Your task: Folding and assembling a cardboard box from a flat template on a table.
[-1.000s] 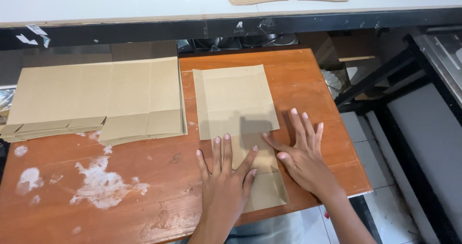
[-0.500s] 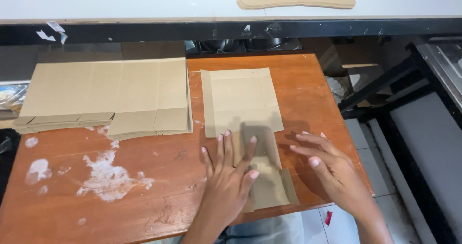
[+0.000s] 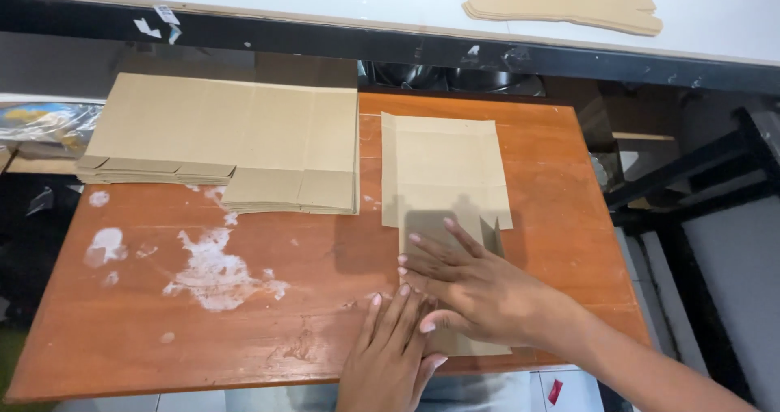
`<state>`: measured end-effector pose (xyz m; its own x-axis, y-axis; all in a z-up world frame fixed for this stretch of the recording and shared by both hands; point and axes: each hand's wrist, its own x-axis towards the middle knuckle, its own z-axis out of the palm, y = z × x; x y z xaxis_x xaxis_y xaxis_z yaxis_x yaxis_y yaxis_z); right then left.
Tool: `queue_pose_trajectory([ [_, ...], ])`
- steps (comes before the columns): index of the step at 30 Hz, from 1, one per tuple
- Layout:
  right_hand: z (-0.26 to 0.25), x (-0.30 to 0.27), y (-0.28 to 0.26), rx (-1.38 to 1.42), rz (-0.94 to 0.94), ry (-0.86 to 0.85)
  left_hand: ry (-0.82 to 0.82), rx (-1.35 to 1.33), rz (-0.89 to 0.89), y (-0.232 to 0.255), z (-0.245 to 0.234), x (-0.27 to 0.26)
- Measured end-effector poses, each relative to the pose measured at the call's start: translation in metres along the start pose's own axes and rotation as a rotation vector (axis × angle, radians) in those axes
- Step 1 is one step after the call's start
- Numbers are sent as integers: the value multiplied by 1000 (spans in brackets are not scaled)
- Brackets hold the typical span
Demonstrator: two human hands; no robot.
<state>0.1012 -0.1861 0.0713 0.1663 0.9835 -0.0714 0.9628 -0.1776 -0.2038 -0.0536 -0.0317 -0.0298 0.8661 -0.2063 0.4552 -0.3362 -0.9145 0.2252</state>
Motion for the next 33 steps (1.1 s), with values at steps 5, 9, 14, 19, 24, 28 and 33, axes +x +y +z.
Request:
queue_pose_trajectory([
  [5, 14, 7, 11, 15, -6, -44, 20, 49, -22, 1, 0, -1],
  [9, 21, 14, 7, -451, 151, 190, 26, -1, -52, 4, 8, -3],
  [14, 27, 20, 21, -408, 207, 156, 19, 127, -65, 5, 12, -2],
  [19, 20, 25, -14, -369, 170, 266, 88, 27, -63, 4, 8, 1],
  [24, 27, 18, -34, -168, 163, 94, 128, -44, -73, 5, 10, -1],
  [28, 18, -1, -12, -498, 309, 127, 109, 55, -35, 0, 6, 0],
  [33, 5, -47, -1, -146, 581, 29, 129, 53, -60, -1, 6, 2],
])
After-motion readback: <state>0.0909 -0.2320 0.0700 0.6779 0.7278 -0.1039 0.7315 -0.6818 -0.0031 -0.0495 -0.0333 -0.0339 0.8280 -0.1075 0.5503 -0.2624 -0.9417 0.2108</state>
